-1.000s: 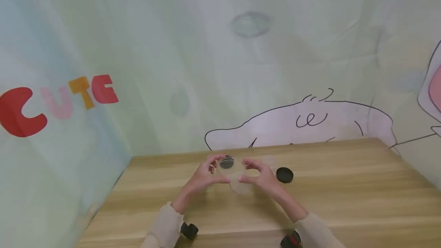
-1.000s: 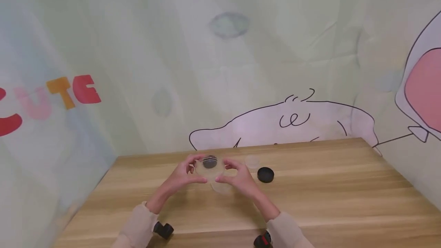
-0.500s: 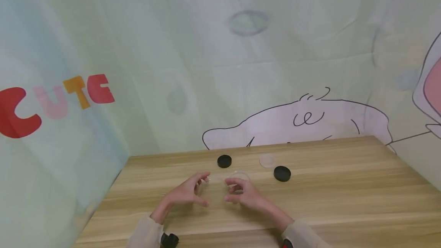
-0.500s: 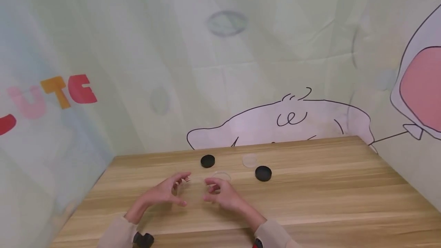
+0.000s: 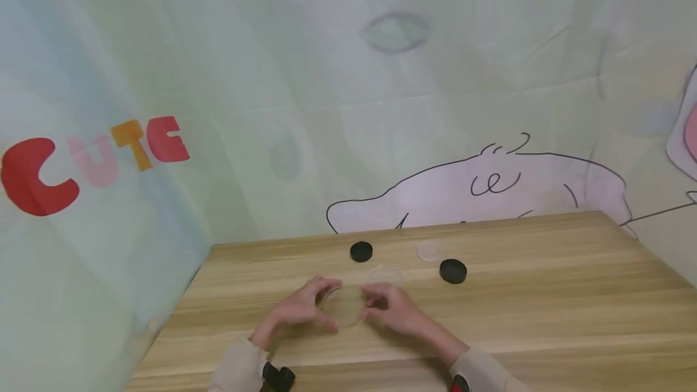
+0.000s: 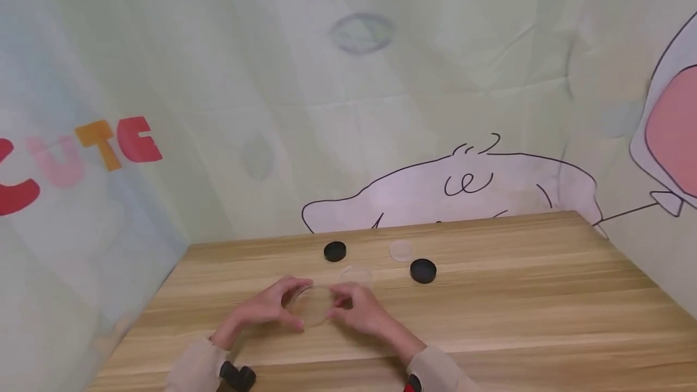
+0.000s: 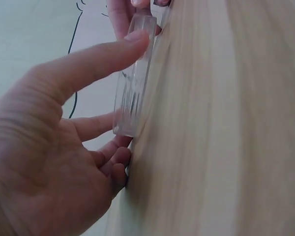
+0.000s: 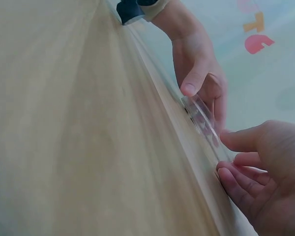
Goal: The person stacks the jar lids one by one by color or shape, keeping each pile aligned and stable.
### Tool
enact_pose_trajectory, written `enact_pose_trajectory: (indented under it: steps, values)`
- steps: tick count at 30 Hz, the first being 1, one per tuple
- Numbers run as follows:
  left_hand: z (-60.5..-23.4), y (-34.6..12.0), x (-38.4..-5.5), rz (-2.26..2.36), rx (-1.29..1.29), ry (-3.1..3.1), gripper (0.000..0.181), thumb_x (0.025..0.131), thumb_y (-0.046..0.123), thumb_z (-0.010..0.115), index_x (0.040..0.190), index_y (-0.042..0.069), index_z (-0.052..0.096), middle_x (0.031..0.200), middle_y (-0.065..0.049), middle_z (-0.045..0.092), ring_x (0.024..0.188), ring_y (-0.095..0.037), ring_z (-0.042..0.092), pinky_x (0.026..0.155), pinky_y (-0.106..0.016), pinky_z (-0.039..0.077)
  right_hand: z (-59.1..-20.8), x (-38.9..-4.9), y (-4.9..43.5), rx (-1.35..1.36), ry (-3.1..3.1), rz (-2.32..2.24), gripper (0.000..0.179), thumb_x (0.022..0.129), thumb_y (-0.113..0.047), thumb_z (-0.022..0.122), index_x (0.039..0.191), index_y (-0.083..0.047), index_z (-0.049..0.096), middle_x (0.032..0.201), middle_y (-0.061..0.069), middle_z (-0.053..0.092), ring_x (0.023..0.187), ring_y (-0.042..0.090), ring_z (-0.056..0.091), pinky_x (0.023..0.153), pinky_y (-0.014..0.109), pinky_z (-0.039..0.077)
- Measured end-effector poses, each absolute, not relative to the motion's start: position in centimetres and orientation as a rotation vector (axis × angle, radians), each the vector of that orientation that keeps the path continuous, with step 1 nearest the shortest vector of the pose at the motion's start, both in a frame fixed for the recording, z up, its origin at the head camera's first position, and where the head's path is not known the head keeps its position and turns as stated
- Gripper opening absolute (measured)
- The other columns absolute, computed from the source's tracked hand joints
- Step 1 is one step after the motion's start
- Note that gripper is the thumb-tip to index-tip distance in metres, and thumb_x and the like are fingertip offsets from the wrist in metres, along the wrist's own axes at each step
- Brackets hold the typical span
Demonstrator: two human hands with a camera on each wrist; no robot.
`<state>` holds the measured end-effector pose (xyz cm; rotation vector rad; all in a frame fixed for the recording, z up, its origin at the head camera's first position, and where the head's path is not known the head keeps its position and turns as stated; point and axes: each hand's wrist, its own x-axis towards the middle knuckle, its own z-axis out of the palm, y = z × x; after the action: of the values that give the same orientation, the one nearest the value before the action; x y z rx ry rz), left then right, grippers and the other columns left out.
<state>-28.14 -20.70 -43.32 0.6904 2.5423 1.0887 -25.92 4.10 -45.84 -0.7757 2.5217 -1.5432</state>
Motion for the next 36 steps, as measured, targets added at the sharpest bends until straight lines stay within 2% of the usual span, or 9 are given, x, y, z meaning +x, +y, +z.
enact_pose_trajectory:
  steps: [5, 8, 14, 16, 19, 22, 25, 29, 36]
  values:
    - [-43.6, -20.0, -28.4, 1.089, 0.681, 2.577, 0.085, 0.068, 0.022, 0.088, 0.14, 0.003, 0.047, 0.119, -0.012, 0.047, 0.115, -0.025, 0.043, 0.1, -0.043, 0.038, -45.8, -26.2, 4.5, -0.766, 2.529, -1.558, 0.046, 0.086, -0.01, 0.07, 0.127, 0.008, 0.058, 0.102, 0.017, 0.067, 0.076, 0.012, 0.061, 0.059, 0.021, 0.052]
    - [-43.7, -19.8, -28.2, 1.065, 0.667, 2.61, 0.088, 0.067, 0.024, 0.088, 0.141, 0.003, 0.045, 0.119, -0.012, 0.046, 0.114, -0.024, 0.041, 0.099, -0.045, 0.038, -45.8, -26.2, 4.4, -0.742, 2.522, -1.588, 0.045, 0.086, -0.01, 0.07, 0.127, 0.006, 0.058, 0.109, 0.018, 0.065, 0.079, 0.01, 0.06, 0.058, 0.019, 0.05]
    - [-43.5, -19.4, -28.2, 1.13, 0.604, 2.626, 0.103, 0.068, 0.032, 0.088, 0.15, 0.005, 0.032, 0.129, -0.018, 0.043, 0.121, -0.031, 0.041, 0.101, -0.055, 0.039, -45.1, -26.6, 4.8, -0.675, 2.597, -1.697, 0.037, 0.088, -0.011, 0.07, 0.123, -0.001, 0.063, 0.124, 0.019, 0.062, 0.095, 0.022, 0.064, 0.068, 0.019, 0.051]
    - [-43.3, -18.9, -28.4, 1.182, 0.58, 2.649, 0.102, 0.07, 0.036, 0.086, 0.151, 0.007, 0.031, 0.132, -0.019, 0.042, 0.123, -0.033, 0.041, 0.1, -0.056, 0.04, -44.7, -27.0, 5.3, -0.635, 2.634, -1.754, 0.036, 0.088, -0.011, 0.069, 0.123, -0.001, 0.064, 0.124, 0.018, 0.063, 0.099, 0.027, 0.064, 0.073, 0.024, 0.053]
    - [-43.0, -17.7, -28.7, 1.252, 0.595, 2.685, 0.094, 0.074, 0.041, 0.083, 0.149, 0.009, 0.036, 0.133, -0.018, 0.045, 0.122, -0.032, 0.042, 0.098, -0.054, 0.041, -44.3, -27.7, 6.3, -0.551, 2.69, -1.809, 0.037, 0.088, -0.009, 0.07, 0.124, -0.003, 0.063, 0.126, 0.016, 0.064, 0.11, 0.031, 0.061, 0.088, 0.034, 0.053]
    - [-43.0, -16.1, -29.3, 1.291, 0.663, 2.686, 0.087, 0.076, 0.039, 0.082, 0.145, 0.006, 0.041, 0.133, -0.017, 0.048, 0.12, -0.031, 0.042, 0.098, -0.05, 0.04, -44.1, -28.3, 7.3, -0.514, 2.704, -1.791, 0.044, 0.087, -0.009, 0.07, 0.13, -0.002, 0.059, 0.134, 0.017, 0.06, 0.125, 0.035, 0.052, 0.101, 0.048, 0.046]
    - [-43.0, -14.3, -29.8, 1.29, 0.718, 2.7, 0.083, 0.076, 0.035, 0.082, 0.142, 0.001, 0.044, 0.131, -0.018, 0.051, 0.119, -0.031, 0.044, 0.098, -0.049, 0.04, -44.2, -28.8, 8.3, -0.524, 2.685, -1.725, 0.056, 0.086, -0.01, 0.072, 0.137, 0.0, 0.051, 0.144, 0.02, 0.051, 0.134, 0.039, 0.044, 0.108, 0.055, 0.038]
    - [-42.9, -12.3, -30.5, 1.206, 0.745, 2.784, 0.08, 0.072, 0.033, 0.086, 0.135, -0.001, 0.051, 0.128, -0.016, 0.056, 0.116, -0.031, 0.047, 0.1, -0.049, 0.036, -44.5, -29.3, 9.4, -0.529, 2.616, -1.67, 0.069, 0.084, -0.013, 0.074, 0.144, 0.002, 0.042, 0.149, 0.023, 0.042, 0.138, 0.044, 0.037, 0.11, 0.059, 0.032]
    - [-43.4, -10.7, -31.1, 1.022, 0.769, 2.85, 0.081, 0.067, 0.033, 0.089, 0.13, -0.004, 0.055, 0.117, -0.014, 0.059, 0.108, -0.028, 0.049, 0.092, -0.041, 0.03, -45.2, -29.7, 10.6, -0.586, 2.526, -1.531, 0.084, 0.08, -0.016, 0.078, 0.145, 0.012, 0.032, 0.151, 0.032, 0.035, 0.143, 0.047, 0.029, 0.115, 0.06, 0.023]
